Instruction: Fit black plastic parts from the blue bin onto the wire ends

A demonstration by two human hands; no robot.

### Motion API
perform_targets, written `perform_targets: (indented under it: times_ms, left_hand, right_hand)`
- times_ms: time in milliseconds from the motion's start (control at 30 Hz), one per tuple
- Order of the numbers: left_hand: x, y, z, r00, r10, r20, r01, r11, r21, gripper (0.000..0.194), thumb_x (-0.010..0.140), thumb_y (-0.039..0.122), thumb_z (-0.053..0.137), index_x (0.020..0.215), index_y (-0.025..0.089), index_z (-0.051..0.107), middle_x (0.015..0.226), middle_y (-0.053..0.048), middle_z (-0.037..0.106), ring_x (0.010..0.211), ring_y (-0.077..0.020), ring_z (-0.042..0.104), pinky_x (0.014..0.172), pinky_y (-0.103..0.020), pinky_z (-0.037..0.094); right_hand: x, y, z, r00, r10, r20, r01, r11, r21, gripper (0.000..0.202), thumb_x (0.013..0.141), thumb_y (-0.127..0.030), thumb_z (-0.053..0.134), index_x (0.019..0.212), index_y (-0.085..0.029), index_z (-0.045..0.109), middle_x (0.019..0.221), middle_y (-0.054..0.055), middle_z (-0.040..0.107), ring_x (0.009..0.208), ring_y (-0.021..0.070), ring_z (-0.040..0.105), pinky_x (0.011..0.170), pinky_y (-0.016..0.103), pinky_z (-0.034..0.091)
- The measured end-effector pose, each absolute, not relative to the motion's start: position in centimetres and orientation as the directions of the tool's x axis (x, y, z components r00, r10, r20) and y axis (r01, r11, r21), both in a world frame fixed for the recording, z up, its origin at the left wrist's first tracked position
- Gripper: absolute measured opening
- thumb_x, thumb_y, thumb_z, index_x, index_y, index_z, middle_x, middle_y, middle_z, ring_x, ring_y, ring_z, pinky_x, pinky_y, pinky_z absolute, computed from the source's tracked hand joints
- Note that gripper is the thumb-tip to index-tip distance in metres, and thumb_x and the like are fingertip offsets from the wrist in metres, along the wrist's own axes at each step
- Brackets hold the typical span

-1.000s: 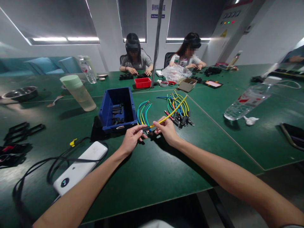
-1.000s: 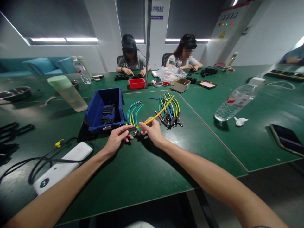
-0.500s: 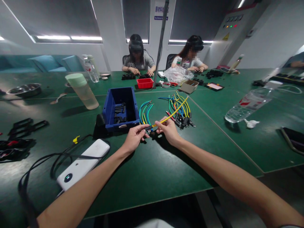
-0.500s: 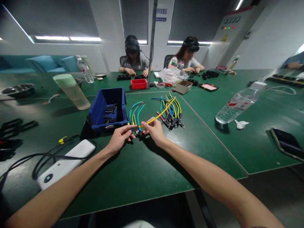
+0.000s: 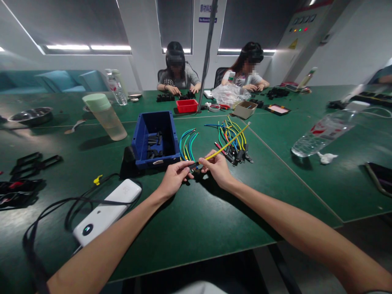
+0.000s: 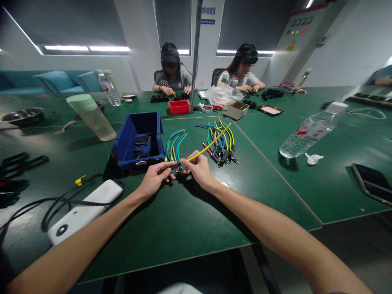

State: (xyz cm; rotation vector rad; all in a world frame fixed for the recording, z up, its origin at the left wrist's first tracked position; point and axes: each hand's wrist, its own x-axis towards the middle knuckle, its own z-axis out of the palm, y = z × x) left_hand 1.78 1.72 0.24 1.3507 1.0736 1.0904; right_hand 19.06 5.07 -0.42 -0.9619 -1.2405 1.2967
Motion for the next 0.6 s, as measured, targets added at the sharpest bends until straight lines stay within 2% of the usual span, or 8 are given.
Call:
perform_targets:
  times_ms: [300, 600]
  left_hand:
    - [1.87, 1.43, 0.39, 0.177, 0.982, 0.062, 0.036, -0.07, 0.997, 0.033, 0.08, 0.028, 0.059, 0.108, 0.014, 0.067, 0.082, -0.007, 0.069, 0.065, -0.0136, 0.063, 0.054, -0.022, 0.044]
    - [1.79, 1.42, 0.25, 0.191, 0.979, 0.073, 0.094, -0.093, 0.991, 0.035, 0.082, 0.026, 0.056, 0.114, 0.013, 0.065, 0.073, -0.005, 0.068, 0.062, -0.013, 0.062, 0.054, -0.022, 0.043]
  right_hand:
    - [19.08, 5.12, -0.31, -0.122, 0.987, 0.106, -0.129, 0.09, -0.987, 0.038, 0.065, -0.046, 0.076, 0.075, -0.021, 0.048, 0.05, -0.006, 0.057, 0.043, 0.0121, 0.056, 0.044, 0.024, 0.046]
    - [19.13, 5.24, -0.41, -0.137, 0.986, 0.097, -0.153, 0.075, -0.985, 0.037, 0.066, -0.045, 0.076, 0.074, -0.021, 0.049, 0.051, -0.005, 0.058, 0.043, 0.0113, 0.056, 0.044, 0.023, 0.045]
